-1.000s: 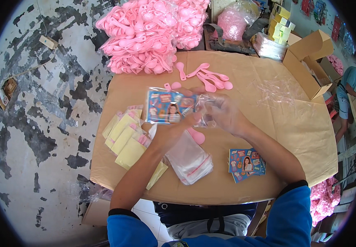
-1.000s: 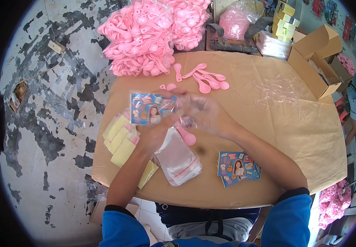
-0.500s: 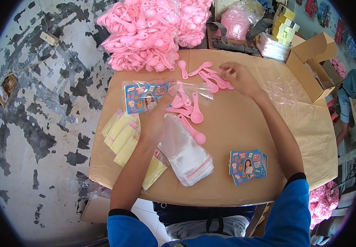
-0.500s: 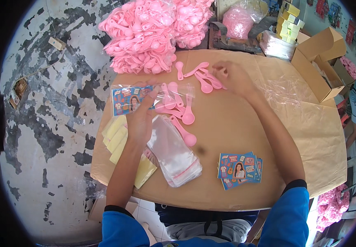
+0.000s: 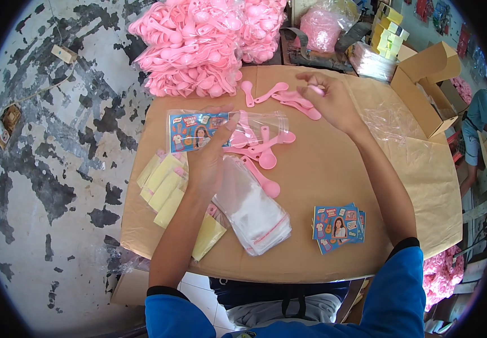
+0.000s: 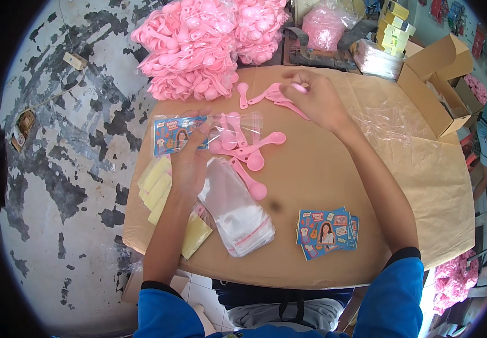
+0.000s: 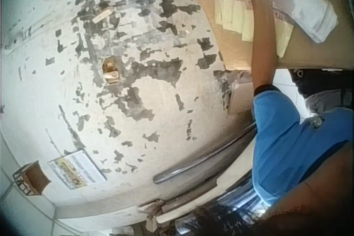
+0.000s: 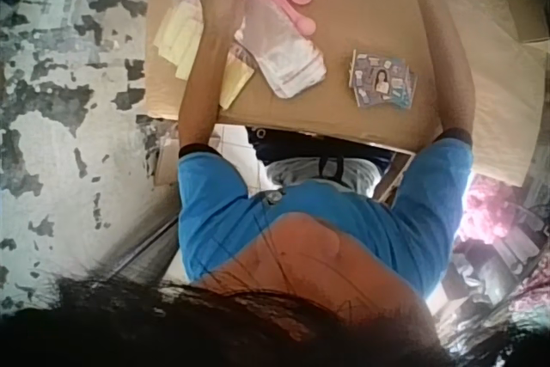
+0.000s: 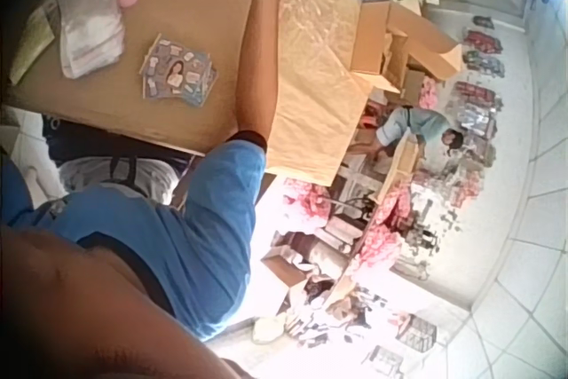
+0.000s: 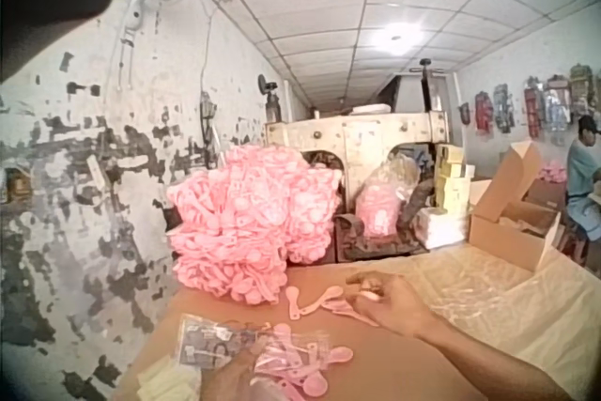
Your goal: The person packages plastic spoons and printed cards by inserting them into clear plastic sleeves by hand.
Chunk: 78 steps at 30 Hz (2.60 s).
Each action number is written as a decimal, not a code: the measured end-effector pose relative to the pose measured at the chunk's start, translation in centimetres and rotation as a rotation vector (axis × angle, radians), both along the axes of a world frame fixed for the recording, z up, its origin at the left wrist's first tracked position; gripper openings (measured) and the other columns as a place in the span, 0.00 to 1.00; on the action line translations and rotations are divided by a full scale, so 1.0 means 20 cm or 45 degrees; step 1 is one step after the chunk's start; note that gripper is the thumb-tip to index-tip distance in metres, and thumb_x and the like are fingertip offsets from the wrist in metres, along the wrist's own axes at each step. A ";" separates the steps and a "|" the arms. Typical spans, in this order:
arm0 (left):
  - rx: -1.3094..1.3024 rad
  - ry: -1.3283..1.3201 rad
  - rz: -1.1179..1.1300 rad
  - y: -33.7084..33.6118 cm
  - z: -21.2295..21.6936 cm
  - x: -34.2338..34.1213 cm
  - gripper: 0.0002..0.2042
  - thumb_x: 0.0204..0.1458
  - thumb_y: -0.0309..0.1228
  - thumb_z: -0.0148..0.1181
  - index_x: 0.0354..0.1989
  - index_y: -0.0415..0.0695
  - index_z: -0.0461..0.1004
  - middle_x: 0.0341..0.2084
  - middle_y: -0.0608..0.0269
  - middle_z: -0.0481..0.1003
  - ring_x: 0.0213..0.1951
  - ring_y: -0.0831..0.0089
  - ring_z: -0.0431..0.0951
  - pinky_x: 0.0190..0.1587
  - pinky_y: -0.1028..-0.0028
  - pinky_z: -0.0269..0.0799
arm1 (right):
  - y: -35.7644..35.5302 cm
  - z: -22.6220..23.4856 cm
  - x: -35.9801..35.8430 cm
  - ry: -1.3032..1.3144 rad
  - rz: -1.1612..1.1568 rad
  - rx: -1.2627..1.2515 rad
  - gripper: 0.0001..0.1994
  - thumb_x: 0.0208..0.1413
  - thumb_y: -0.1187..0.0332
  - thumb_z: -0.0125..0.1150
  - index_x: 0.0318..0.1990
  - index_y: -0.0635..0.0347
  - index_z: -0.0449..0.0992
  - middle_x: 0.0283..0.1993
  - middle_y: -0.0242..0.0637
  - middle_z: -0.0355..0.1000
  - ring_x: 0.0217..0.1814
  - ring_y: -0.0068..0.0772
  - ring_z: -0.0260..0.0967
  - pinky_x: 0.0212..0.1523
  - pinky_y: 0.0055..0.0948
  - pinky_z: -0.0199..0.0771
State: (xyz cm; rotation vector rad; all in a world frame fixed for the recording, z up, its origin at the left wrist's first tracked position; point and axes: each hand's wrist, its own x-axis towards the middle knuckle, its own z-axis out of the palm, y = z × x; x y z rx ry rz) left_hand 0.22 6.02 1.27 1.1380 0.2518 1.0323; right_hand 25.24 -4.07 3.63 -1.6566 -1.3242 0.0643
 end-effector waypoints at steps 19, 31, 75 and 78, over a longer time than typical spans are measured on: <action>-0.395 -0.258 -0.063 0.09 0.01 -0.02 0.13 0.56 0.27 0.60 0.50 0.45 0.71 0.49 0.62 0.75 0.48 0.78 0.75 0.50 0.74 0.72 | -0.11 0.19 -0.21 0.324 0.642 -0.465 0.19 0.60 0.70 0.58 0.58 0.59 0.67 0.35 0.26 0.70 0.32 0.15 0.65 0.28 0.17 0.67; -0.275 -0.258 -0.353 0.05 -0.08 0.01 0.19 0.65 0.36 0.47 0.60 0.39 0.61 0.56 0.55 0.69 0.57 0.67 0.71 0.58 0.71 0.74 | -0.11 0.21 -0.40 0.860 0.782 -0.189 0.11 0.59 0.75 0.60 0.47 0.61 0.68 0.37 0.31 0.72 0.35 0.19 0.68 0.32 0.19 0.71; 0.246 0.352 -1.051 -0.23 -0.02 0.01 0.26 0.57 0.23 0.50 0.65 0.39 0.56 0.56 0.56 0.70 0.55 0.69 0.72 0.59 0.70 0.65 | -0.22 0.28 -0.41 0.102 0.434 0.054 0.22 0.60 0.73 0.58 0.61 0.62 0.64 0.34 0.35 0.78 0.32 0.18 0.73 0.36 0.20 0.71; 0.336 0.511 -0.946 -0.25 -0.02 0.01 0.23 0.62 0.27 0.48 0.66 0.36 0.56 0.56 0.50 0.70 0.58 0.61 0.72 0.57 0.66 0.69 | -0.24 0.32 -0.41 0.238 0.509 -0.045 0.18 0.59 0.75 0.60 0.56 0.64 0.68 0.33 0.35 0.78 0.32 0.17 0.72 0.34 0.20 0.71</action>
